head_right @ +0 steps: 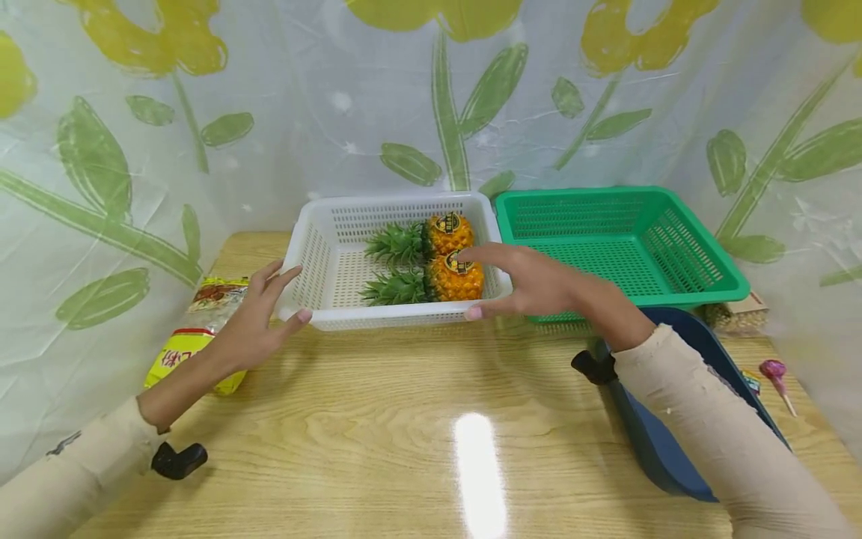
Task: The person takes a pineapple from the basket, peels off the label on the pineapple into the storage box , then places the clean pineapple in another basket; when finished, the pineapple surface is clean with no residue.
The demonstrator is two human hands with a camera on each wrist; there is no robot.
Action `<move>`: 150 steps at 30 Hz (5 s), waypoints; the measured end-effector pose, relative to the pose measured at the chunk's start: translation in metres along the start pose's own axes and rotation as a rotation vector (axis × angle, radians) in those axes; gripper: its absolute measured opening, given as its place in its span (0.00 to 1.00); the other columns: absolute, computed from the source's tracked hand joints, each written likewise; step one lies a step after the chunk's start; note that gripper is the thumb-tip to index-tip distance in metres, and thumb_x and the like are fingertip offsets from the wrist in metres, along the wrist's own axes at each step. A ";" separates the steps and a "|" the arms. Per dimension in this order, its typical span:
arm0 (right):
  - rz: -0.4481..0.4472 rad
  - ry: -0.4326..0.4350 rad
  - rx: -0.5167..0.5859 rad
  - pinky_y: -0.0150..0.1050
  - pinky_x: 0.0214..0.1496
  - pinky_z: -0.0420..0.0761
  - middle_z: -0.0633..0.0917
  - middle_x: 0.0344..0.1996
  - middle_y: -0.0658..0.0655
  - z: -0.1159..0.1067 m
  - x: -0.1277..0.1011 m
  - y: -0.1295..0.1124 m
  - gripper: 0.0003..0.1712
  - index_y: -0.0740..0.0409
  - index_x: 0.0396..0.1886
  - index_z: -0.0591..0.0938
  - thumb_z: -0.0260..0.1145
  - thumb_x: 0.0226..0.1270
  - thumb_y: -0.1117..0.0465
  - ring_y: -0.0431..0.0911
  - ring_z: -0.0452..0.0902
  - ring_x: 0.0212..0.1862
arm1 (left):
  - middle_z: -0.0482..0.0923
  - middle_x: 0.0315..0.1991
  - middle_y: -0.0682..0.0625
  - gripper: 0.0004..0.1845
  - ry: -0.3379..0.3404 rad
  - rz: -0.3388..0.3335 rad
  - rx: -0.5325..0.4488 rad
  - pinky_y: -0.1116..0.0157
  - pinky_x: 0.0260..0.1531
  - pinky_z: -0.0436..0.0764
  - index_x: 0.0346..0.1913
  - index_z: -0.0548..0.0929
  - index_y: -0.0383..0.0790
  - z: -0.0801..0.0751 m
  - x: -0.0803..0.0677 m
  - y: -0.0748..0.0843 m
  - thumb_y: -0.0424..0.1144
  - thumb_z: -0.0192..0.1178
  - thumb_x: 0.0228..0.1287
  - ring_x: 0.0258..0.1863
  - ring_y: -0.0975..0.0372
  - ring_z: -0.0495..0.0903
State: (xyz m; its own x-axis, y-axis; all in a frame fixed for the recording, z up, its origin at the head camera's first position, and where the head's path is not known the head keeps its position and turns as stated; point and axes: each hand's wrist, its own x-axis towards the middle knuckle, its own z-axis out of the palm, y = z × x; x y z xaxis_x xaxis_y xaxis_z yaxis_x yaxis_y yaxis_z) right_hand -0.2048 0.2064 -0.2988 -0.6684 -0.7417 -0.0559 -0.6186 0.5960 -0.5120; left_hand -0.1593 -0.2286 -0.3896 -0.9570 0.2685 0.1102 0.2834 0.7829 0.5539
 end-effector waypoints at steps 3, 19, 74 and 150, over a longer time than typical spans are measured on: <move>0.018 -0.022 0.023 0.62 0.68 0.69 0.66 0.75 0.57 -0.006 0.008 0.003 0.44 0.51 0.78 0.63 0.69 0.67 0.45 0.59 0.64 0.73 | 0.36 0.80 0.36 0.44 -0.013 -0.035 -0.010 0.30 0.61 0.65 0.81 0.50 0.49 0.000 0.002 0.000 0.63 0.53 0.72 0.72 0.32 0.57; 0.085 0.011 0.051 0.57 0.67 0.73 0.72 0.71 0.54 -0.023 0.038 0.016 0.39 0.50 0.74 0.68 0.69 0.68 0.45 0.54 0.70 0.68 | 0.47 0.74 0.29 0.47 -0.004 -0.060 -0.221 0.48 0.49 0.82 0.81 0.44 0.39 0.012 0.009 -0.009 0.54 0.58 0.72 0.59 0.43 0.69; 0.453 -0.105 0.314 0.63 0.72 0.65 0.52 0.80 0.61 -0.038 0.146 0.059 0.48 0.50 0.81 0.55 0.63 0.69 0.38 0.60 0.54 0.77 | 0.55 0.74 0.33 0.46 -0.027 -0.095 -0.556 0.46 0.57 0.77 0.81 0.41 0.48 0.020 0.008 -0.013 0.47 0.59 0.73 0.68 0.40 0.68; 0.455 -0.236 -0.042 0.53 0.54 0.78 0.53 0.80 0.61 -0.011 0.174 0.069 0.49 0.49 0.80 0.58 0.71 0.65 0.45 0.58 0.68 0.65 | 0.56 0.74 0.35 0.47 -0.028 -0.084 -0.542 0.47 0.56 0.78 0.81 0.43 0.51 0.022 0.012 -0.018 0.49 0.62 0.71 0.68 0.42 0.68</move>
State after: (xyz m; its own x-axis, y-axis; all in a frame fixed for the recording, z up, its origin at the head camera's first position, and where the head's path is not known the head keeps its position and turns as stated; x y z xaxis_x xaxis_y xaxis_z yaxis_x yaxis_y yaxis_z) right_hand -0.3682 0.1212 -0.3345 -0.7654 -0.4504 -0.4597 -0.3056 0.8830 -0.3563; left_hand -0.1748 -0.2272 -0.4162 -0.9708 0.2382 0.0298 0.1267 0.4030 0.9064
